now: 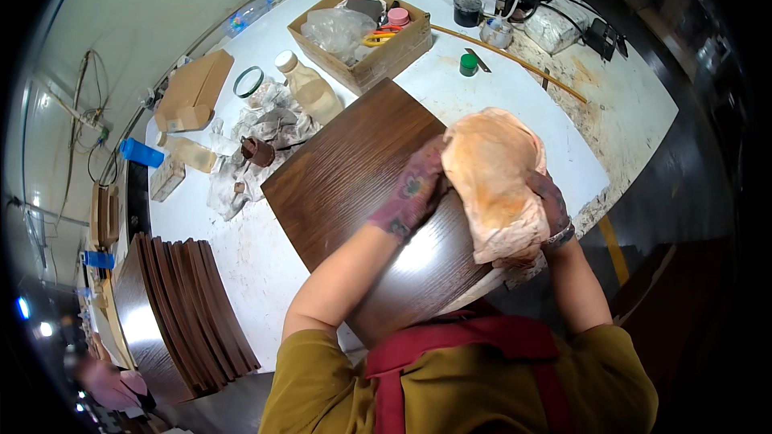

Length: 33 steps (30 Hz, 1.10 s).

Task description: The person cleans wooden furniture panels by hand using a cloth. They wipe the surface and edges of each panel, occasionally applying a liquid from a bottle to the cloth, and move completed panels into a stack.

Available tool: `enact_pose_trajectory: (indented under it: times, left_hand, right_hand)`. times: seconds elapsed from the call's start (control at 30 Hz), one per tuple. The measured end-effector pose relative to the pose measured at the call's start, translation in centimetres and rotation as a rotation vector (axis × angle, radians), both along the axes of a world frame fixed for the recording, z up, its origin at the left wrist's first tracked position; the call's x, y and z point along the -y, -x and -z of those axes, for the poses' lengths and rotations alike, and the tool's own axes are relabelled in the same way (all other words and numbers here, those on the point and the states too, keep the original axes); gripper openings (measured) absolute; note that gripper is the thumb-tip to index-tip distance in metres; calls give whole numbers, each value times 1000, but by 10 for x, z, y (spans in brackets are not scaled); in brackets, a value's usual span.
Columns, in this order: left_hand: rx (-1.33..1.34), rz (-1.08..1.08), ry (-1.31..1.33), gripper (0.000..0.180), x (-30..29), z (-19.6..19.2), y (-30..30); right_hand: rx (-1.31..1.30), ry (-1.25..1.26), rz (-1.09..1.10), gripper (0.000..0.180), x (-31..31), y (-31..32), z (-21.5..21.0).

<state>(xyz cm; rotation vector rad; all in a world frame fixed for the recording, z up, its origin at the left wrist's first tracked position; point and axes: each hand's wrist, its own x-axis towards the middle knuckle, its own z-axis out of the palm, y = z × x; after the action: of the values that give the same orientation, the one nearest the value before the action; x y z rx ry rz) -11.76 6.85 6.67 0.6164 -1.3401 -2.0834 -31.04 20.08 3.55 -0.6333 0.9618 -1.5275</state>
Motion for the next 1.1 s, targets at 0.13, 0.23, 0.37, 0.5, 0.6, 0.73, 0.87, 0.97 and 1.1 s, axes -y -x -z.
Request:
enact_pose_trajectory:
  times: [0.13,0.23,0.37,0.5,0.6,0.73,0.87,0.97,1.1]
  left_hand:
    - [292,-24,861,34,-10,18,3]
    - [408,-299,958,34,24,-1,-20]
    - [1210,-841,1453,45,100,2,-94]
    - [1509,-537,1032,52,117,26,-115]
    - [1414,-546,1097,49,113,24,-115]
    - [1470,-425,1016,54,116,11,-106]
    - [1466,-421,983,52,116,11,-105]
    - [1457,-495,960,51,116,23,-120]
    - [1464,-448,954,51,116,13,-107]
  right_hand:
    - [394,-44,-16,63,6,0,-18]
    - [320,-17,91,56,16,35,-48]
    - [-769,284,24,64,37,47,-134]
    - [-1822,741,-27,57,58,4,-73]
    - [-1775,521,-294,49,88,-34,-16]
    - [-1975,437,28,39,257,-63,-9]
    - [-1676,451,-184,32,284,-69,-26]
    - [-1683,544,-129,36,199,-54,-13]
    - [-1820,568,-217,41,153,-25,-18]
